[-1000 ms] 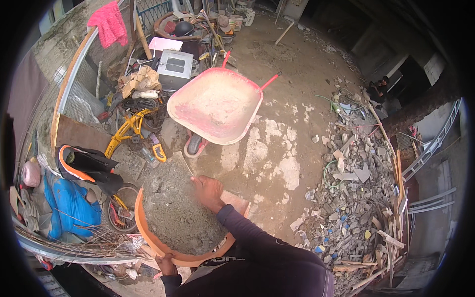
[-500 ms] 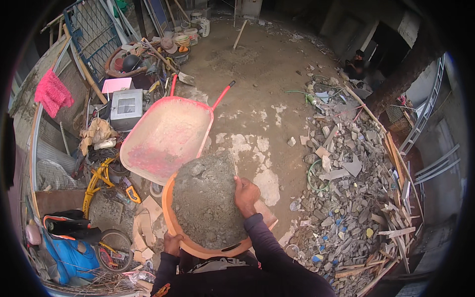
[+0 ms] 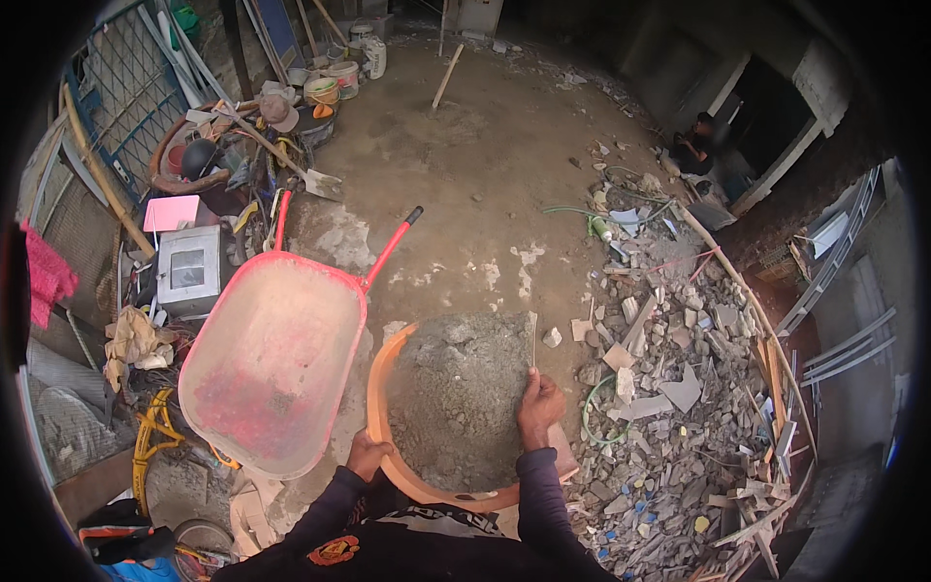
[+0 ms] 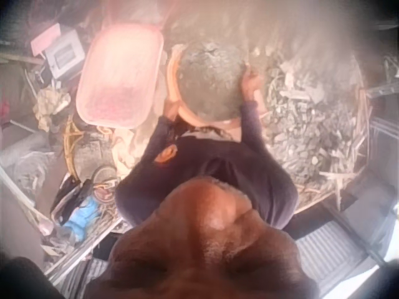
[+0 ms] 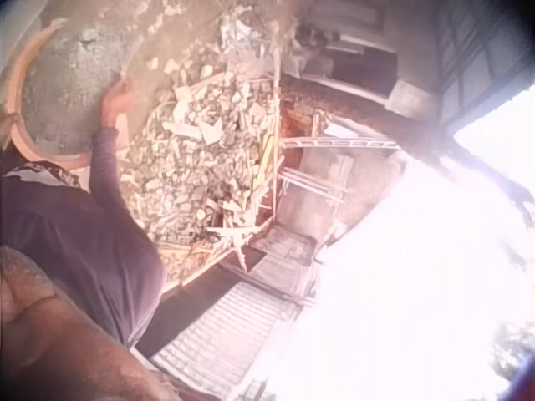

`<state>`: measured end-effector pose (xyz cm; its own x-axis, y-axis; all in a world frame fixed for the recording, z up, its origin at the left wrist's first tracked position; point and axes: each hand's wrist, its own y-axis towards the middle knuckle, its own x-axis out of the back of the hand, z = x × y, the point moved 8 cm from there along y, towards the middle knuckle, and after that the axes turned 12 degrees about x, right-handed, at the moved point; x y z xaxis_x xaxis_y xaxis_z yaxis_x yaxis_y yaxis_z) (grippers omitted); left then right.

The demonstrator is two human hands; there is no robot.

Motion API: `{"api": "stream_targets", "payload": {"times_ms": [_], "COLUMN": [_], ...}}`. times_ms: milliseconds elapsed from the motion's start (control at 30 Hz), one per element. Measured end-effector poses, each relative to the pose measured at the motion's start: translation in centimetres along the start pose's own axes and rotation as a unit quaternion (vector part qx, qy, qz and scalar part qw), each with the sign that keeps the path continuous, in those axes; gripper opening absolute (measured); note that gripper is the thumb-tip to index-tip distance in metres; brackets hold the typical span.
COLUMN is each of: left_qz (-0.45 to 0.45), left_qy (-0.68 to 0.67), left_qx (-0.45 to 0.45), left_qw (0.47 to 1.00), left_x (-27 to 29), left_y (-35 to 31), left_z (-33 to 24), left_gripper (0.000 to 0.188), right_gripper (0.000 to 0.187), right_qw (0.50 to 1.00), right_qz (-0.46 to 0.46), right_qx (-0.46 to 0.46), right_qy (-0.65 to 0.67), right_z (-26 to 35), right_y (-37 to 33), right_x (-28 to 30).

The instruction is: The person scoops wet concrete from a large container into an orange basin using a trowel, then carries the basin to a pile of dry sand and dumps it. The person repeats the scooping and dumping cycle and briefly uses a hoe to mix the pile.

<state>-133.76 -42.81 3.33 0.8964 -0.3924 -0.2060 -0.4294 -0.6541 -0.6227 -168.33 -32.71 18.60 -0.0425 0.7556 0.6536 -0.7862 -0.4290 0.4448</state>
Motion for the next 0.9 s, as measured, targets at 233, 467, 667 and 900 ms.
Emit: {"api": "stream_targets", "payload": {"times_ms": [233,467,667,900], "left_qz": [0.05,0.03,-0.015,-0.052], "left_qy": [0.022,0.058,0.019,-0.017], "left_qx": [0.014,0.004,-0.02,0.015], "left_qw": [0.998,0.998,1.0,0.998], "left_x": [-9.7,-18.0,-21.9,-25.3], "left_y": [16.8,36.0,52.0,68.6], "left_z": [-13.6,-27.2,-37.4,-48.9], "left_gripper": [0.017,0.017,0.019,0.017], "right_gripper": [0.047,0.043,0.042,0.043], "right_qw": [0.995,0.996,0.992,0.995], "right_qz": [0.011,0.014,0.078,0.086], "right_qx": [-0.055,-0.052,-0.034,0.017], "right_qy": [-0.088,-0.067,-0.097,-0.056], "right_z": [-3.8,-8.0,-7.1,-4.4], "right_y": [18.9,39.2,56.5,74.9], "right_x": [-8.7,-23.5,-38.0,-53.3]}}
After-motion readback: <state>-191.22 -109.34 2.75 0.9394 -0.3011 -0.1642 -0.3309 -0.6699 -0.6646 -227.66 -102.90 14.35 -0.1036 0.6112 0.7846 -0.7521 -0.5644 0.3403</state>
